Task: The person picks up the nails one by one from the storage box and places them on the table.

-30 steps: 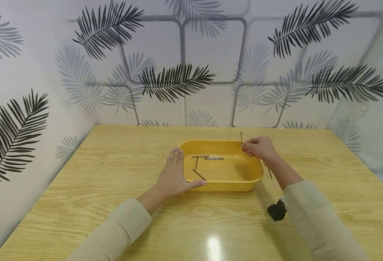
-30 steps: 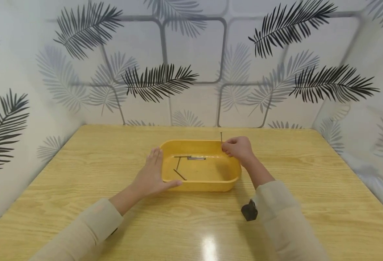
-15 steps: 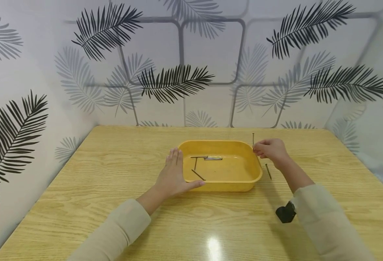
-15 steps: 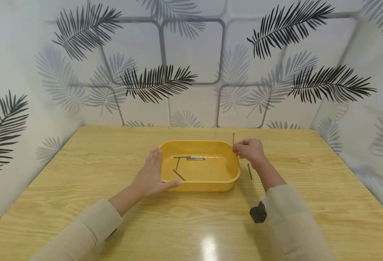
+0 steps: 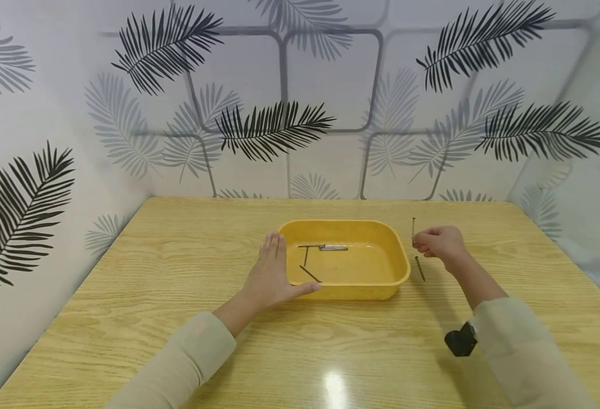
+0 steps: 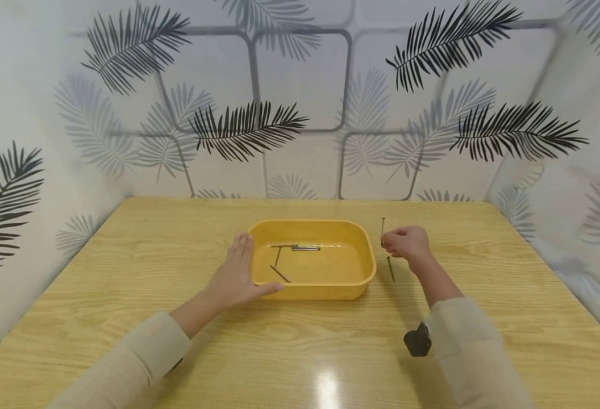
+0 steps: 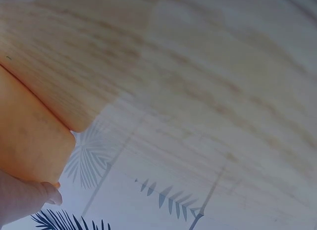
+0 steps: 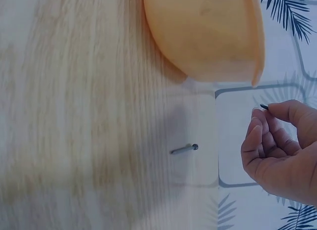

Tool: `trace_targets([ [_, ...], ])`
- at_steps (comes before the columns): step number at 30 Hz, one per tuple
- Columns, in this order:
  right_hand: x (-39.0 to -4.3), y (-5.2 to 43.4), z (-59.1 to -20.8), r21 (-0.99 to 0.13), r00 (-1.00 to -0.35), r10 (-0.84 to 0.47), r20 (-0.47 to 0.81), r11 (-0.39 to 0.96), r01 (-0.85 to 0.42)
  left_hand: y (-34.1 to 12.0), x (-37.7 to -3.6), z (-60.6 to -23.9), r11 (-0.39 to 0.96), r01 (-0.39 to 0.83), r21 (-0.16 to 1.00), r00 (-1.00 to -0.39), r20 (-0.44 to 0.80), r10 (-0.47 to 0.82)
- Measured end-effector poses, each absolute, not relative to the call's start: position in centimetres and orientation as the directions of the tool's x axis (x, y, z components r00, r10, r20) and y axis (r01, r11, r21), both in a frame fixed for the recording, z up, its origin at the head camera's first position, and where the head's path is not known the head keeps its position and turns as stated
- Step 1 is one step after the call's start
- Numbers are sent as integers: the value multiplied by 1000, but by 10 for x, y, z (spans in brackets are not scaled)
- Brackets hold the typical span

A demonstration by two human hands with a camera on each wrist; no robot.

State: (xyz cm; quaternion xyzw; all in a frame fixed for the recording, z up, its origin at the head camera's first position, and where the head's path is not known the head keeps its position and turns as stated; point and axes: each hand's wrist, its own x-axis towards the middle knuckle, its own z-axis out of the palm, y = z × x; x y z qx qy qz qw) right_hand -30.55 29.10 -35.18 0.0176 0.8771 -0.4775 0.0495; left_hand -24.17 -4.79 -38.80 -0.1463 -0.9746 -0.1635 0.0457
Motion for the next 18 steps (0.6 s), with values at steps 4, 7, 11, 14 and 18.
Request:
trace_targets([
  [4, -304, 298, -355, -836, -991, -8, -131, 539, 106, -48, -241, -388, 902, 302, 308, -952, 142, 271],
  [7, -302, 303, -358, -838, -988, -7, -152, 531, 125, -48, -241, -388, 901, 305, 309, -951, 146, 271],
  [11, -300, 309, -361, -833, -984, -3, -177, 533, 148, -47, -241, -388, 901, 300, 313, -953, 143, 268],
  [14, -299, 314, -363, -836, -983, -11, -186, 528, 152, -47, -241, -389, 905, 299, 303, -953, 144, 267],
  [18, -297, 320, -366, -840, -983, -26, -182, 523, 142, -47, -242, -389, 908, 300, 293, -952, 146, 267],
])
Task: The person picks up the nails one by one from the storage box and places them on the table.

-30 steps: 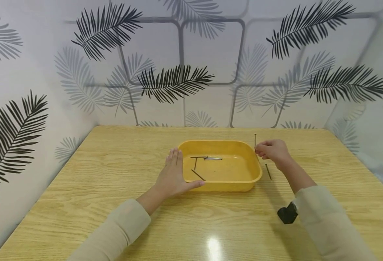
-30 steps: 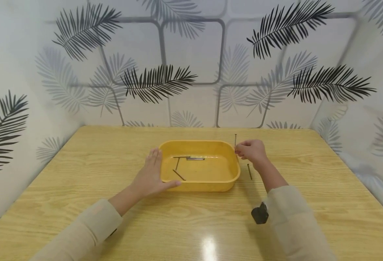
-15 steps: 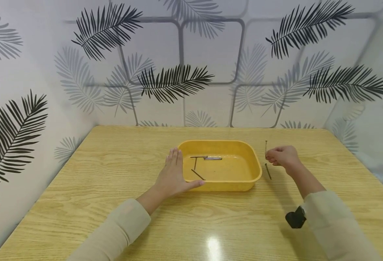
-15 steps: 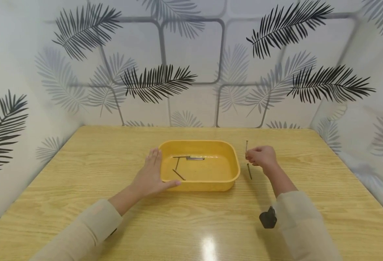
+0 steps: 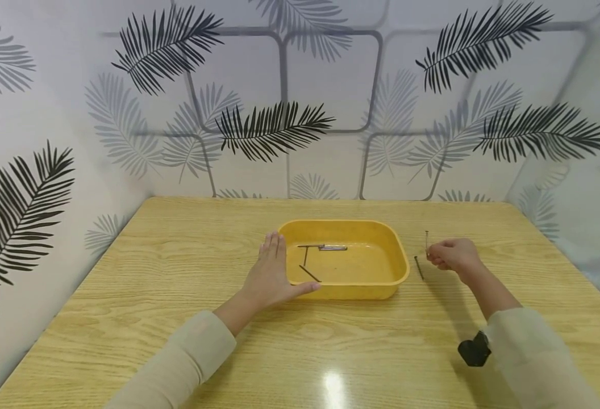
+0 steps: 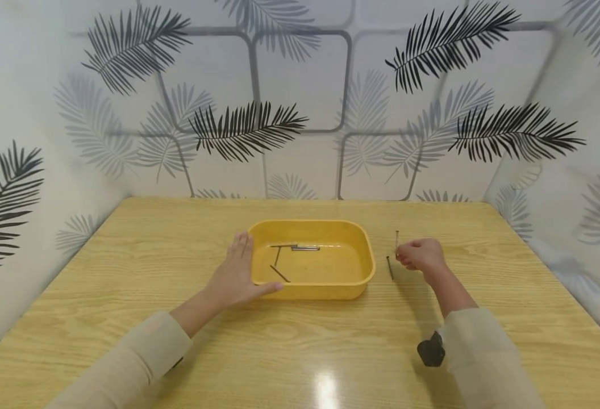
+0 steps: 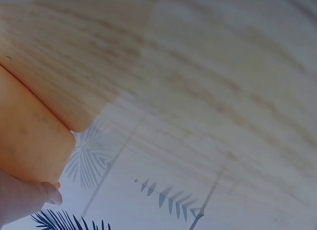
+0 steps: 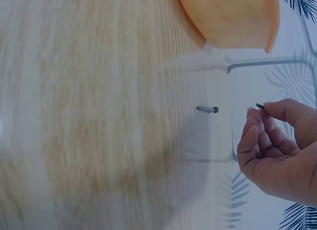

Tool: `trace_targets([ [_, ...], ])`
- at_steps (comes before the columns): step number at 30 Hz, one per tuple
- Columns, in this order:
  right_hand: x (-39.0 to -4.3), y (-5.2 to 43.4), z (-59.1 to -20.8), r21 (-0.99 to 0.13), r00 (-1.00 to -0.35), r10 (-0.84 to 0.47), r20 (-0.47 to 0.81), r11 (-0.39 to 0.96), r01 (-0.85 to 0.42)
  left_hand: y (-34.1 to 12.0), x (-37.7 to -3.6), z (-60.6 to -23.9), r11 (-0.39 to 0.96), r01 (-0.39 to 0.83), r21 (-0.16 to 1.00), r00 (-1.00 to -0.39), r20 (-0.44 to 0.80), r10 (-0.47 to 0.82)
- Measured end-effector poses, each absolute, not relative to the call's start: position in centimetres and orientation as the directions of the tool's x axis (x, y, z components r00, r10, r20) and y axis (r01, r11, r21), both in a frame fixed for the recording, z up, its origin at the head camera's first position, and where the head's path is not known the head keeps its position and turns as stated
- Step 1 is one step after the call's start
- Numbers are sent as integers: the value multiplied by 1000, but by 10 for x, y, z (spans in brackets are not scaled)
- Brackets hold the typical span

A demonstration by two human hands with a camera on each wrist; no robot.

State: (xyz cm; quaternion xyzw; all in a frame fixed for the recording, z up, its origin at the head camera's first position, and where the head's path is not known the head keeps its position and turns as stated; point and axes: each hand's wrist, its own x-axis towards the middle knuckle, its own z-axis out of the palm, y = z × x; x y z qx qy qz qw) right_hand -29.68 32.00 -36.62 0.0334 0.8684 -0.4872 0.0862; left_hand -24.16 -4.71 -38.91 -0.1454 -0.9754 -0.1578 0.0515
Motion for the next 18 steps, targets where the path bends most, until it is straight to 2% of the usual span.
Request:
trace_targets([
  [18, -292, 340, -377, -839, -977, -49, -209, 523, 153, -47, -242, -388, 907, 295, 301, -955, 132, 267],
])
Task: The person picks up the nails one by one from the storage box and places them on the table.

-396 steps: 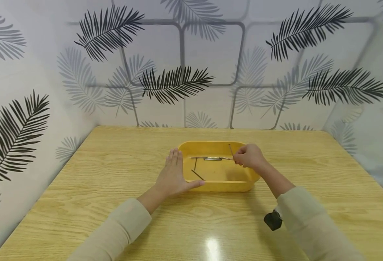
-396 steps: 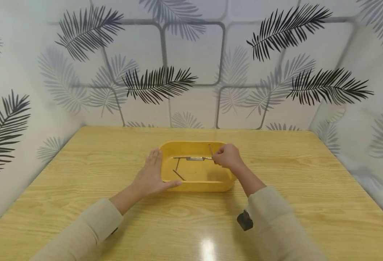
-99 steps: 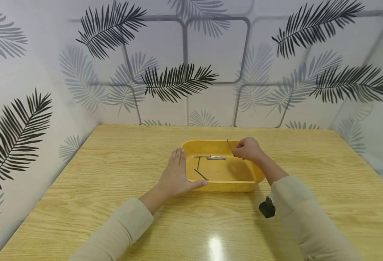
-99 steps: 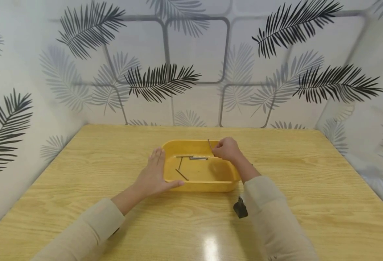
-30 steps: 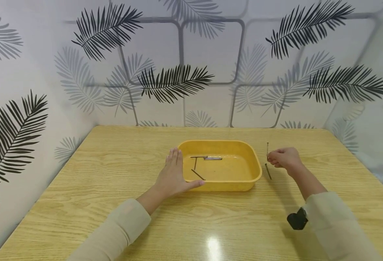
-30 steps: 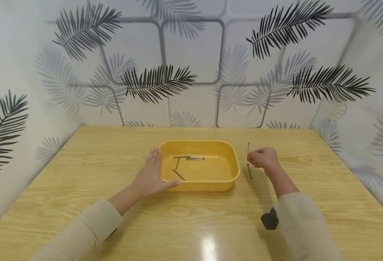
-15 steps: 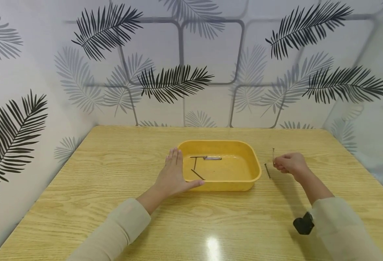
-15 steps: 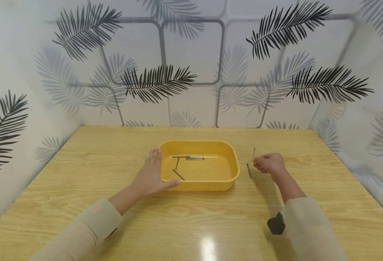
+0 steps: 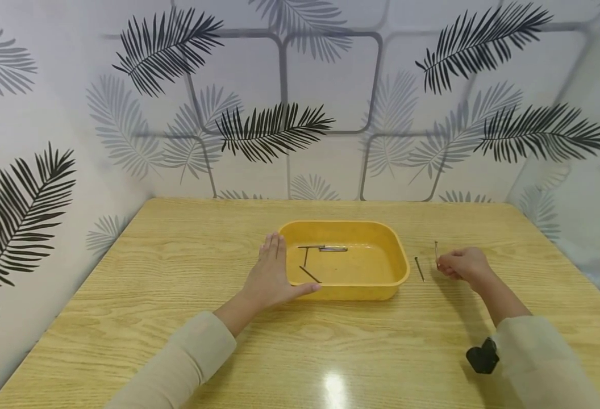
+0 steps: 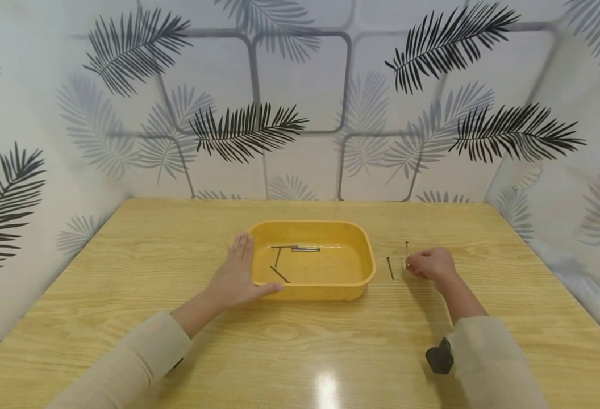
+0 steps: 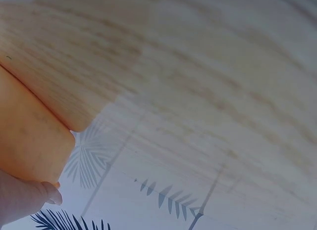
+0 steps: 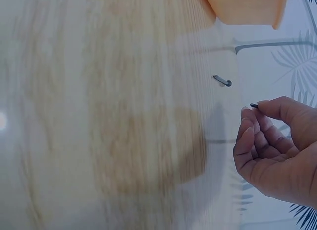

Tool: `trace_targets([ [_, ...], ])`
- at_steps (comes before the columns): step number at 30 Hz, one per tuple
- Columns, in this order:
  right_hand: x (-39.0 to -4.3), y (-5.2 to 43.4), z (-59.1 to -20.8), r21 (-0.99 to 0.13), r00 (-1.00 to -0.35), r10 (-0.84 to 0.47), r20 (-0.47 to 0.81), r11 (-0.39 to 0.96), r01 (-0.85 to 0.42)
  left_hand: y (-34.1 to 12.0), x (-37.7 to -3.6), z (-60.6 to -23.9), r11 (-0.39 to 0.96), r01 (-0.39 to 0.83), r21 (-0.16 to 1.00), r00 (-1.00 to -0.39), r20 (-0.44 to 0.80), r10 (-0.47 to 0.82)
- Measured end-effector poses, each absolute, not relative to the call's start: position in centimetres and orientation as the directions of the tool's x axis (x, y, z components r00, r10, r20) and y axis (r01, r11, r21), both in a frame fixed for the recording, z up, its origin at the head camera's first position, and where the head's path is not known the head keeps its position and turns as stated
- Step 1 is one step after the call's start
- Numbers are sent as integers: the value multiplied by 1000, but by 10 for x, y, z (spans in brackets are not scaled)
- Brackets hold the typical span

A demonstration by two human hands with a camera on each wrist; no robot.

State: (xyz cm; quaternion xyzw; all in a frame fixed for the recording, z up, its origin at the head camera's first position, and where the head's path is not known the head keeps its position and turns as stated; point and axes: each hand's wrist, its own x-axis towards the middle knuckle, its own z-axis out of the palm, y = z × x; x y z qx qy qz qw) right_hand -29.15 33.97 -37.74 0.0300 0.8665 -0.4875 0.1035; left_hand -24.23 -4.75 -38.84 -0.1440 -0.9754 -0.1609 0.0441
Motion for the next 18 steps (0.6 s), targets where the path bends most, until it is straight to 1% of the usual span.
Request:
trace_targets([
  [7, -291, 342, -380, -824, -977, -56, -204, 549, 141, -47, -243, -389, 910, 294, 291, -955, 125, 268],
  [14, -290, 343, -382, -786, -974, -54, -220, 601, 145, -47, -241, -387, 904, 281, 323, -959, 135, 250],
  [18, -290, 345, -383, -772, -973, -60, -225, 620, 140, -46, -241, -387, 905, 282, 319, -958, 134, 252],
])
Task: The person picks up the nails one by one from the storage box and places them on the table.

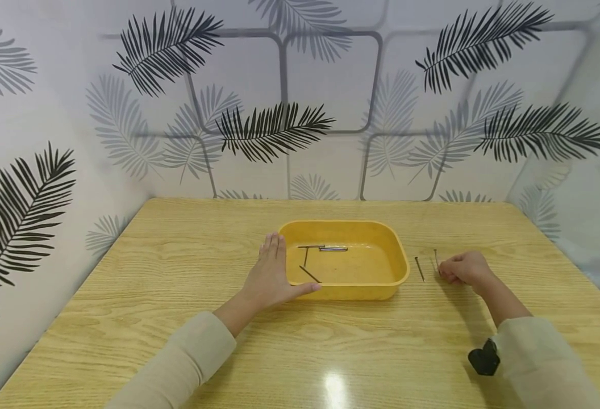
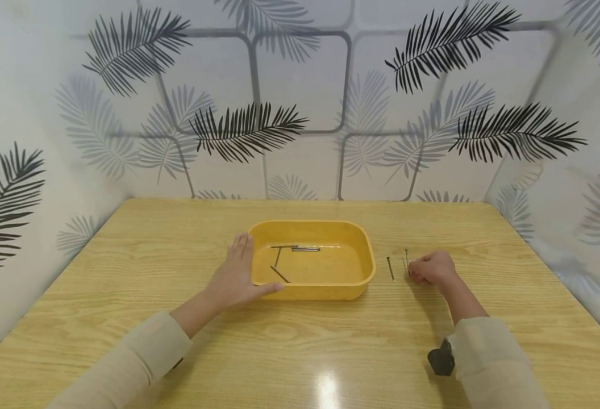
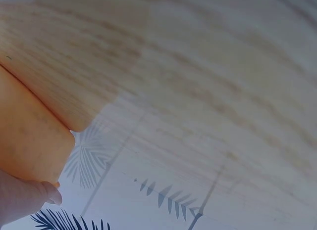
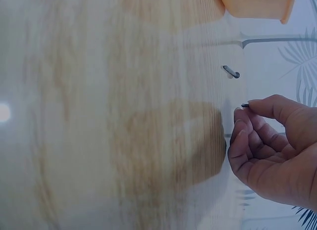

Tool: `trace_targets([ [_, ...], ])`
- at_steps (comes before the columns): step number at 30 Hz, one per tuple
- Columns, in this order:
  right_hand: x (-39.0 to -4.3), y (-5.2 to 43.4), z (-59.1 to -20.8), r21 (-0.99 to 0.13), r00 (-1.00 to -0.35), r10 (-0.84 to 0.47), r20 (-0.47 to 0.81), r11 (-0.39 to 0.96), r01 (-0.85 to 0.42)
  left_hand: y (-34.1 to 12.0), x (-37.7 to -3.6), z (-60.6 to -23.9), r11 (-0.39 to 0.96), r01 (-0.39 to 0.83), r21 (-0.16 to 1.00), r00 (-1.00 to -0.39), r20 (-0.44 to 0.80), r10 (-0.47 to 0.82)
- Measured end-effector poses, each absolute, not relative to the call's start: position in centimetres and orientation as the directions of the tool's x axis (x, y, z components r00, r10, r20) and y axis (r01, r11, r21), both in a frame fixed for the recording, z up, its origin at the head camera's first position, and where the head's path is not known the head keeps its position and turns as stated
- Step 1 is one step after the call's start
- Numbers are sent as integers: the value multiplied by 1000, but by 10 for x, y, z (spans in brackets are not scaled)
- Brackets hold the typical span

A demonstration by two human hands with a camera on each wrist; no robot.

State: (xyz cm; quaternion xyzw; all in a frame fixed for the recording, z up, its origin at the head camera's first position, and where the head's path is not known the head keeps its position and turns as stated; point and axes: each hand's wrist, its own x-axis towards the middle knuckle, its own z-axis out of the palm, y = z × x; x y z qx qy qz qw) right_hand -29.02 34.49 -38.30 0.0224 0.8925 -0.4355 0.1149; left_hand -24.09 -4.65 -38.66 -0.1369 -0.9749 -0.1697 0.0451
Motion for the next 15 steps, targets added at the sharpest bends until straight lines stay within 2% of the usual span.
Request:
trace_targets([
  [15, -293, 346, -385, -695, -967, -41, -253, 703, 152, -48, -240, -385, 901, 286, 327, -958, 111, 264],
])
